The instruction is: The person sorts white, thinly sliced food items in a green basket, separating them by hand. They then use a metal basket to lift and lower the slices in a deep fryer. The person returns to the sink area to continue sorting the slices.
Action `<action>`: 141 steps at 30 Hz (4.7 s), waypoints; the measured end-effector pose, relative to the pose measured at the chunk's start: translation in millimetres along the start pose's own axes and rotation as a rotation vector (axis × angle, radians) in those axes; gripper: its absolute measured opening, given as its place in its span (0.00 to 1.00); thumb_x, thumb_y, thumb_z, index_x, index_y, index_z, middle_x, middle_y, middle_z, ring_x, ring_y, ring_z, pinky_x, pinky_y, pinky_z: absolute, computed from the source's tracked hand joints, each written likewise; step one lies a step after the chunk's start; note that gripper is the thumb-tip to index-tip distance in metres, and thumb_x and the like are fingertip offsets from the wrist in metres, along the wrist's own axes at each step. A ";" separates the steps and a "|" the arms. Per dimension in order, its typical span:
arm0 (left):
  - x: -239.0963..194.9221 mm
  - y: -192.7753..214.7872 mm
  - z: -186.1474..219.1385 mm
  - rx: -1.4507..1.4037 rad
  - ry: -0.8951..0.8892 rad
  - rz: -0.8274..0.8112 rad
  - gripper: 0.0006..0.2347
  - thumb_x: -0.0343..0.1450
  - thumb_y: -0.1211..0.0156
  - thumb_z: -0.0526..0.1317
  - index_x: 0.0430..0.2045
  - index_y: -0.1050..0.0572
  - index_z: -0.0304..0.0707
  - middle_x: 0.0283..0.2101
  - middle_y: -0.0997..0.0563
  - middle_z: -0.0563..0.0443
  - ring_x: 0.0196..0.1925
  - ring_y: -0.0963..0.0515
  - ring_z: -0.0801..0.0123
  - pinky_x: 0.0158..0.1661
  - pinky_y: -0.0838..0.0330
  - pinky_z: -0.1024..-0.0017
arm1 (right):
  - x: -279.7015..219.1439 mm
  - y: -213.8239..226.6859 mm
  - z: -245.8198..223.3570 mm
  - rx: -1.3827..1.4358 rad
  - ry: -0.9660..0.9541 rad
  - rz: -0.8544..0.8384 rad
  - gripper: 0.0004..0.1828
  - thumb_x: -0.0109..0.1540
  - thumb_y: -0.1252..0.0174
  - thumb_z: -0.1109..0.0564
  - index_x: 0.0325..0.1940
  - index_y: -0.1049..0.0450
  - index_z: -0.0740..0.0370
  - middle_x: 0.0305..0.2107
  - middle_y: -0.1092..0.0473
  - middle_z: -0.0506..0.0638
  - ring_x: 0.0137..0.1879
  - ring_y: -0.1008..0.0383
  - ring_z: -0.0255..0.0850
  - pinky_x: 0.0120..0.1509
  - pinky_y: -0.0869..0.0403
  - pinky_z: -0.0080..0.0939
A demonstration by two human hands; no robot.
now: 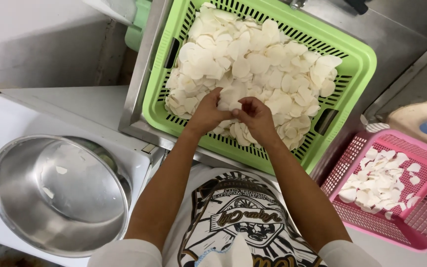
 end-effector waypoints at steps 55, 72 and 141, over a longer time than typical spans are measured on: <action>24.8 97.1 -100.7 0.613 0.253 0.213 0.24 0.68 0.35 0.48 0.55 0.27 0.35 0.52 0.21 0.37 0.58 0.22 0.48 0.50 0.20 0.54 | 48.1 -91.6 52.2 -0.469 -0.282 -0.276 0.33 0.62 0.32 0.48 0.67 0.33 0.62 0.52 0.29 0.60 0.61 0.29 0.51 0.63 0.28 0.52; 16.7 -7.0 -4.7 -0.376 0.249 -0.009 0.19 0.62 0.23 0.31 0.45 0.22 0.26 0.43 0.22 0.43 0.45 0.18 0.51 0.41 0.15 0.49 | 1.1 37.7 2.3 0.250 -0.326 0.008 0.36 0.67 0.46 0.32 0.66 0.33 0.63 0.48 0.32 0.54 0.54 0.26 0.48 0.57 0.21 0.54; 101.5 -28.4 -55.2 0.748 -0.184 0.260 0.10 0.74 0.44 0.38 0.45 0.24 0.32 0.39 0.18 0.37 0.45 0.16 0.44 0.45 0.22 0.53 | 48.7 88.3 6.9 -0.748 -0.157 0.352 0.22 0.62 0.33 0.40 0.48 0.24 0.57 0.39 0.26 0.53 0.50 0.23 0.50 0.54 0.26 0.50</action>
Point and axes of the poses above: each hand's wrist, its own x-axis towards the middle knuckle, its own y-axis out of the back of the hand, z = x × y, the point moved 4 cm from there along x, towards the middle knuckle
